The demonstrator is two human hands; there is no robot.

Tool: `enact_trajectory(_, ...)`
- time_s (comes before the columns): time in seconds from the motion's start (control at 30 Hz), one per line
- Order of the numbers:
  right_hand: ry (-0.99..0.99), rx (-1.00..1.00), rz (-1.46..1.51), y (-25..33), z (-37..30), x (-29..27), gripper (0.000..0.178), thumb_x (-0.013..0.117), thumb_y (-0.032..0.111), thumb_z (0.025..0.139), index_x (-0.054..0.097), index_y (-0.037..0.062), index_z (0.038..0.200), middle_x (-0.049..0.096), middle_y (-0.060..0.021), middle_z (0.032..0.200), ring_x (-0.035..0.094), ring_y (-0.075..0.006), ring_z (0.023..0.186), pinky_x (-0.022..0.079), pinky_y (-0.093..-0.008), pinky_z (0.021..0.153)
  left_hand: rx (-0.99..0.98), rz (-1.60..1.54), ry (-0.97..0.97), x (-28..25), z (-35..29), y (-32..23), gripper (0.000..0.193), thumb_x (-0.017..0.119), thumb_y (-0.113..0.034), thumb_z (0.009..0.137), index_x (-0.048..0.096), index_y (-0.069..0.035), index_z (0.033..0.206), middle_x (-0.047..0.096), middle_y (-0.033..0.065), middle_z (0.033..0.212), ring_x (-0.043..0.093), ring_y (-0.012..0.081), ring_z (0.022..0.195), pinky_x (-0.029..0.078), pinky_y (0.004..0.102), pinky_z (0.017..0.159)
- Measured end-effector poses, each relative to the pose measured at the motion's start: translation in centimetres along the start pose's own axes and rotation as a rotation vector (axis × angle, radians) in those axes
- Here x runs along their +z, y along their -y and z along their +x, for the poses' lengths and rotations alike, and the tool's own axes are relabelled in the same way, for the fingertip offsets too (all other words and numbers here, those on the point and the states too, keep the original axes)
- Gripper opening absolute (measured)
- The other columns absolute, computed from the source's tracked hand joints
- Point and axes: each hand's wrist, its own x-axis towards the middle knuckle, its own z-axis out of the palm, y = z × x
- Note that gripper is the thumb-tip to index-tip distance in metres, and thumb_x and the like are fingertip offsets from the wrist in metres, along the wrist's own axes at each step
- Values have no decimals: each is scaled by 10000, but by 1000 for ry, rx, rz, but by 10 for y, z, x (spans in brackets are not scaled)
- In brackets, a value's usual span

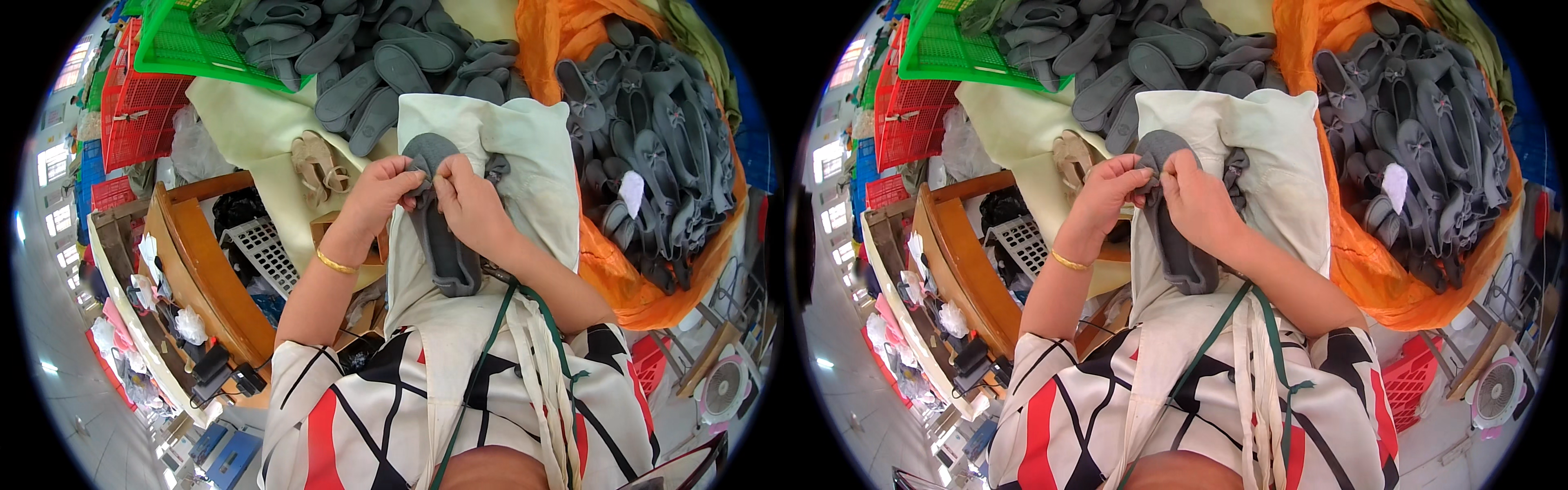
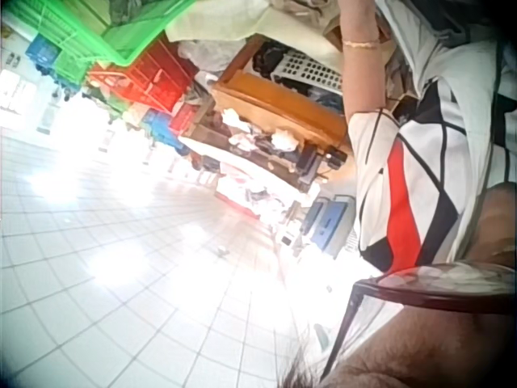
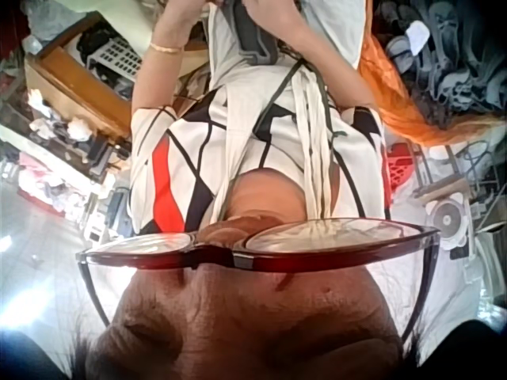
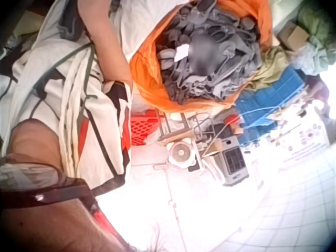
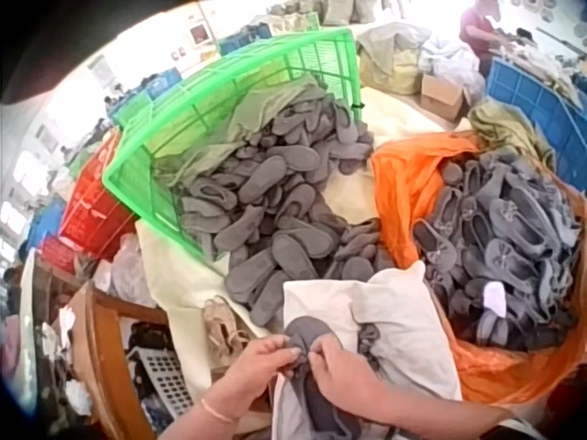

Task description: The person is sewing a grey slip-on shoe by hand using a needle and thread. They repeatedly insert the needle into the shoe's upper fabric and pull the thread through to secure the material.

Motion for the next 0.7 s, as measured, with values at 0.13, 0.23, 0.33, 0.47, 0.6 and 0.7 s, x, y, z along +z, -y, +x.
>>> enact_trajectory(0.13, 113, 157, 113, 9, 11, -9, 117, 559, 129, 963, 505, 33, 1002, 626, -212, 768, 627, -408, 715, 479, -463, 630, 30, 19, -11, 4, -3, -1, 133, 676, -147, 913, 678, -36, 986, 665, -15, 806, 573, 52, 603, 475, 194, 575)
enact_trajectory(0.23, 49, -49, -90, 4, 16, -17, 96, 589, 134, 946, 559, 49, 979, 623, -178, 743, 617, -381, 682, 483, -439, 626, 34, 63, -40, 1, -1, 3, 121, 684, -139, 906, 684, -32, 963, 658, -20, 789, 565, 52, 597, 460, 188, 566)
enact_trajectory(0.33, -34, -248, -147, 4, 18, -19, 89, 620, 137, 919, 594, 68, 970, 621, -136, 782, 583, -374, 632, 478, -418, 612, 41, 92, -49, 6, -1, 1, 105, 687, -131, 901, 689, -31, 932, 653, -21, 775, 554, 48, 594, 445, 182, 560)
enact_trajectory(0.47, -84, -206, 76, -14, 32, -8, 137, 579, 194, 977, 590, 60, 958, 633, -73, 847, 583, -236, 576, 469, -341, 536, 47, 200, -62, 13, 0, -3, 103, 693, -135, 896, 688, -33, 911, 640, -26, 762, 534, 35, 594, 431, 175, 557)
enact_trajectory(0.6, -10, 246, 713, -3, 39, -21, 229, 490, 261, 1047, 564, 63, 960, 595, -13, 725, 532, -72, 532, 438, -224, 473, 68, 211, -85, 13, -1, -3, 110, 702, -143, 888, 681, -35, 897, 625, -37, 753, 519, 27, 596, 425, 173, 553)
enact_trajectory(0.7, 73, 346, 805, -3, 33, -30, 205, 505, 248, 1041, 558, 67, 964, 562, -7, 662, 515, -77, 514, 421, -209, 471, 57, 222, -123, 15, -3, -3, 116, 708, -148, 884, 674, -36, 888, 619, -41, 751, 513, 25, 595, 424, 177, 543)
